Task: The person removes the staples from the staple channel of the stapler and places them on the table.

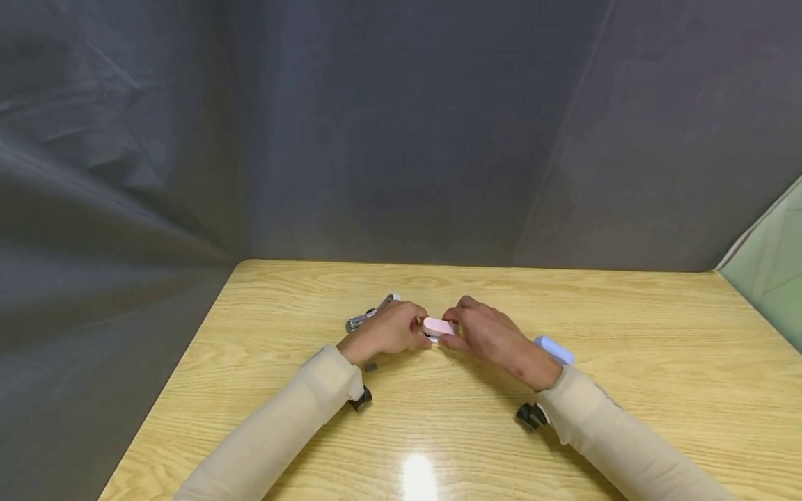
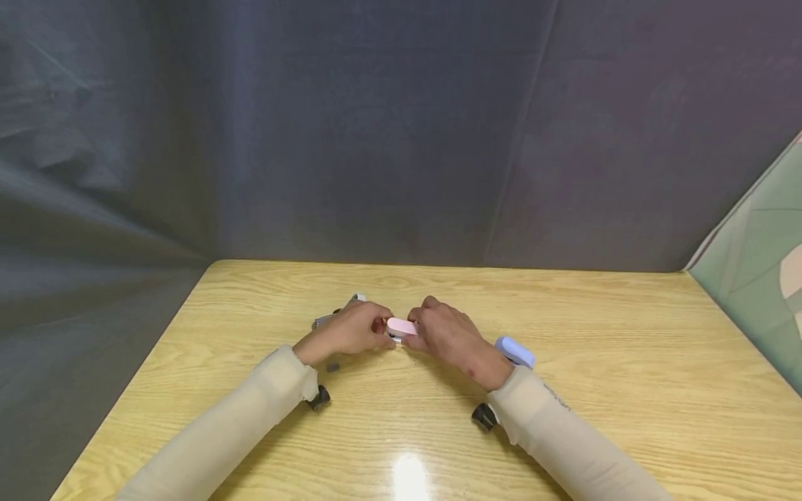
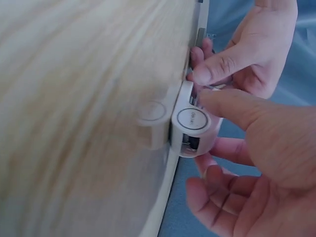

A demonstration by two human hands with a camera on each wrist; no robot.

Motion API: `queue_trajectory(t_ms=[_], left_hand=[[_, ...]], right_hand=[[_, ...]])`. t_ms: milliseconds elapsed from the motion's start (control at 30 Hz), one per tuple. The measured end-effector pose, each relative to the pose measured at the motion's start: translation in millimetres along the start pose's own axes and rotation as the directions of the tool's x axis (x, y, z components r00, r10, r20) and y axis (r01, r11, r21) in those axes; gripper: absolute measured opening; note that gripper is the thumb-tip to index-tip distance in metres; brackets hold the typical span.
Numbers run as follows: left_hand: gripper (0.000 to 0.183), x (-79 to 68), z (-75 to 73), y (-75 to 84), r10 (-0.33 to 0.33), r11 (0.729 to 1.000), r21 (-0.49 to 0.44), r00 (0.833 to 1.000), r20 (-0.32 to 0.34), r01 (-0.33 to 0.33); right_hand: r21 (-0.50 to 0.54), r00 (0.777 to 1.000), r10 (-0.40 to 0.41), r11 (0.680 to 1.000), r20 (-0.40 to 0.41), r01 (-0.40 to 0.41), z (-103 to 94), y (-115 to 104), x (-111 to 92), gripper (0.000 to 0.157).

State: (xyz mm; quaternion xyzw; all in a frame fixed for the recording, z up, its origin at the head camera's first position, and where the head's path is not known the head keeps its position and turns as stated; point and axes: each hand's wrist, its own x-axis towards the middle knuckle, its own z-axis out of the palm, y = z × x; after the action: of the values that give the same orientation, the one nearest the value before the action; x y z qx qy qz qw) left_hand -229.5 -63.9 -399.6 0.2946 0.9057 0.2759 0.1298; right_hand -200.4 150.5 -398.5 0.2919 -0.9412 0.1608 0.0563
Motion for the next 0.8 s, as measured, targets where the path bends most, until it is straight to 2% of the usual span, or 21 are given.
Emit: queue_trajectory(t_ms=[200, 500, 800], left_hand=[[0.010, 3.8, 2.1, 1.3, 0.030, 0.999, 0.029, 0.999, -0.025, -0.029], [0.013, 6.3, 5.1, 4.7, 0.008, 0.996, 0.089, 0.998, -0.056, -0.003], [0.010, 5.5, 5.3, 7.7, -0.016, 0.997, 0.076, 0.997, -0.073, 0.021]], right_hand=[[0.041, 0.999, -0.034, 0.999, 0.003, 0.034, 3.9, 1.6, 2.2, 0.020], [0.039, 0.999, -0.048, 0.998, -0.010, 0.048, 4.2, 0.9, 1.7, 0.017], [0.069, 0.997, -0.071, 0.995, -0.013, 0.072, 6.1, -0.3, 6.3, 0.013]])
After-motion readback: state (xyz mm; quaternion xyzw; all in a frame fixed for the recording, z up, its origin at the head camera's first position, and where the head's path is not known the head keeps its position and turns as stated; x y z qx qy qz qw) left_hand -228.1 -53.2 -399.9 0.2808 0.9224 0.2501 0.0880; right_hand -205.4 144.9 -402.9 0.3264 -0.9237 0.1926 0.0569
